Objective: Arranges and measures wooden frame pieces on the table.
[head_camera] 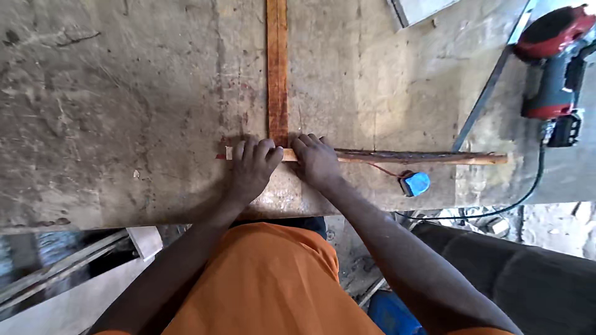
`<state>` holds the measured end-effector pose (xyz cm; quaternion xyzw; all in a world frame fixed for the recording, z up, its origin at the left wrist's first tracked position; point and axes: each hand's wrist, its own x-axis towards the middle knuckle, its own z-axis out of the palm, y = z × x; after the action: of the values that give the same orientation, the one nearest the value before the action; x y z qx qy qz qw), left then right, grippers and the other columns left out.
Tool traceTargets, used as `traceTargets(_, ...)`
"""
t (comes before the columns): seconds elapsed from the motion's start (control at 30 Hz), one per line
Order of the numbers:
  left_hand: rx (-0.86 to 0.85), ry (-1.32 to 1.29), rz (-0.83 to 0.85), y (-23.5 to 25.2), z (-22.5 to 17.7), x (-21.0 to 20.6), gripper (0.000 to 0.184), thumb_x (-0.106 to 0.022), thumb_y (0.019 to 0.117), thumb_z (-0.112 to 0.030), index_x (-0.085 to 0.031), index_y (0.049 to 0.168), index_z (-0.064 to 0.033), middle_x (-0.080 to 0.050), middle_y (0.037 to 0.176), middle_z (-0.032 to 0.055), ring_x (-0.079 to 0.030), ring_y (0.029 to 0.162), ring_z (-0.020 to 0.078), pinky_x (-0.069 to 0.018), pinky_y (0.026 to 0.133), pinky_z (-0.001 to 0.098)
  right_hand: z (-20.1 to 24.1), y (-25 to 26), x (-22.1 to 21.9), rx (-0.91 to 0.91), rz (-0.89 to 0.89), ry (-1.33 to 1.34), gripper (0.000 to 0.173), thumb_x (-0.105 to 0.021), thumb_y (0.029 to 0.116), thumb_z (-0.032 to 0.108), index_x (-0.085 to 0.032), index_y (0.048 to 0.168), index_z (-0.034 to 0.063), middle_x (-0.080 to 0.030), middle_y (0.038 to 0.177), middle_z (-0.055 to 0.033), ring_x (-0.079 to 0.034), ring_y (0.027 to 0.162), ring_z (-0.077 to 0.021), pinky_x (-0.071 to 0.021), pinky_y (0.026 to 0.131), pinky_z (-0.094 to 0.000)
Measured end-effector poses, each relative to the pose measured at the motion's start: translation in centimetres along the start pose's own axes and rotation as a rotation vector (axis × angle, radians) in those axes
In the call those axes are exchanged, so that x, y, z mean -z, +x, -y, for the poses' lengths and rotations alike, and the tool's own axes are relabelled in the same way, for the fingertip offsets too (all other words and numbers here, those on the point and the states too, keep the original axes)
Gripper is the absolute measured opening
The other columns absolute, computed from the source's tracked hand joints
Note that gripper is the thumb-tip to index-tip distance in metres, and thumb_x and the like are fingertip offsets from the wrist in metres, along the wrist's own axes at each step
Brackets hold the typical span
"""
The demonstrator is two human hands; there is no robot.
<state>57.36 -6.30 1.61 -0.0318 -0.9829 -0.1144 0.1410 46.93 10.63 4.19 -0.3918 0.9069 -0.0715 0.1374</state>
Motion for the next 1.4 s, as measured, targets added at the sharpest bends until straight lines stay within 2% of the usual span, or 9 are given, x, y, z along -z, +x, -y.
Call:
traceTargets(0.23, -0.007, -0.003, -0.039, -0.1, 0.0, -0.1, 0.021, -0.065, 0.0999, -0.024, -0.07, 0.12, -0.0186, -0.067, 0.117, 0.009, -0.064, 0.105, 0.0316, -0.0465, 0.096, 0.0531, -0.1, 0.0, 0.2, 0.006, -0.014, 0.028, 0.036, -0.079, 0.0867, 0.028, -0.068, 0.112, 0.0048, -0.069, 0.118, -0.0154, -0.066, 0.11, -0.0355, -0.0505, 0.088, -0.0556)
traceTargets(0.47, -0.004, 0.016, -0.02, -0.1, 0.1, -0.3, 0.023, -0.063, 0.1009, -0.023, -0.069, 0.122, -0.02, -0.066, 0.119, 0.0076, -0.062, 0.107, 0.0303, -0.0445, 0.097, 0.052, 0.0, 0.1, 0.2, -0.005, -0.025, 0.027, 0.034, -0.079, 0.0872, 0.03, -0.067, 0.109, 0.0061, -0.069, 0.116, -0.0138, -0.066, 0.108, -0.0339, -0.0507, 0.086, -0.0535)
traceTargets(0.77, 0.015, -0.011, -0.033, 0.0, 0.1, -0.5, 0.022, -0.064, 0.0992, -0.024, -0.072, 0.12, -0.0215, -0.067, 0.118, 0.007, -0.063, 0.105, 0.0299, -0.0454, 0.097, 0.0521, 0.3, -0.6, -0.2, -0.05, -0.063, 0.039, 0.038, -0.076, 0.0867, 0.029, -0.067, 0.117, 0.0081, -0.068, 0.12, -0.0135, -0.064, 0.111, -0.0355, -0.0495, 0.089, -0.0554)
traceTargets(0.93, 0.004, -0.009, -0.027, -0.1, 0.1, -0.7, 0.023, -0.062, 0.1005, -0.027, -0.071, 0.121, -0.0213, -0.067, 0.119, 0.0069, -0.062, 0.108, 0.0289, -0.0443, 0.099, 0.0513, 0.4, -0.9, -0.8, -0.055, -0.101, 0.037, 0.035, -0.075, 0.0873, 0.029, -0.067, 0.113, 0.008, -0.069, 0.116, -0.0142, -0.065, 0.11, -0.0356, -0.0493, 0.09, -0.0551)
traceTargets(1.03, 0.014, -0.022, -0.051, -0.2, 0.3, -0.9, 0.023, -0.064, 0.0998, -0.028, -0.072, 0.121, -0.0216, -0.067, 0.119, 0.0061, -0.063, 0.108, 0.0279, -0.0434, 0.102, 0.0504, 0.4, -0.9, -1.2, -0.04, -0.14, 0.008, 0.033, -0.074, 0.0863, 0.03, -0.066, 0.109, 0.0079, -0.069, 0.112, -0.0138, -0.065, 0.107, -0.0356, -0.0499, 0.086, -0.0545)
traceTargets(1.1, 0.024, -0.028, -0.058, -0.4, 0.5, -1.3, 0.024, -0.065, 0.0992, -0.029, -0.073, 0.121, -0.0219, -0.068, 0.119, 0.0053, -0.063, 0.109, 0.0274, -0.0429, 0.102, 0.0509, 0.5, -0.8, -1.3, -0.038, -0.142, -0.009, 0.035, -0.074, 0.0866, 0.031, -0.066, 0.112, 0.0074, -0.069, 0.115, -0.0145, -0.065, 0.108, -0.0362, -0.0496, 0.086, -0.0551)
traceTargets(1.3, 0.022, -0.032, -0.072, -0.4, 0.5, -1.4, 0.023, -0.066, 0.0982, -0.028, -0.074, 0.119, -0.0221, -0.069, 0.12, 0.0031, -0.064, 0.109, 0.0265, -0.044, 0.101, 0.05, 0.5, -0.8, -1.5, -0.038, -0.17, -0.01, 0.038, -0.075, 0.085, 0.037, -0.066, 0.108, 0.0082, -0.068, 0.109, -0.0135, -0.065, 0.105, -0.0353, -0.0491, 0.084, -0.055)
traceTargets(1.4, 0.022, -0.027, -0.083, -0.1, 0.3, -1.3, 0.022, -0.065, 0.0979, -0.028, -0.075, 0.117, -0.0219, -0.07, 0.12, 0.0028, -0.063, 0.107, 0.0281, -0.0447, 0.097, 0.0502, 0.5, -0.9, -1.7, -0.04, -0.196, -0.015, 0.036, -0.074, 0.0853, 0.037, -0.065, 0.104, 0.007, -0.068, 0.107, -0.0144, -0.065, 0.102, -0.0359, -0.0489, 0.082, -0.0544)
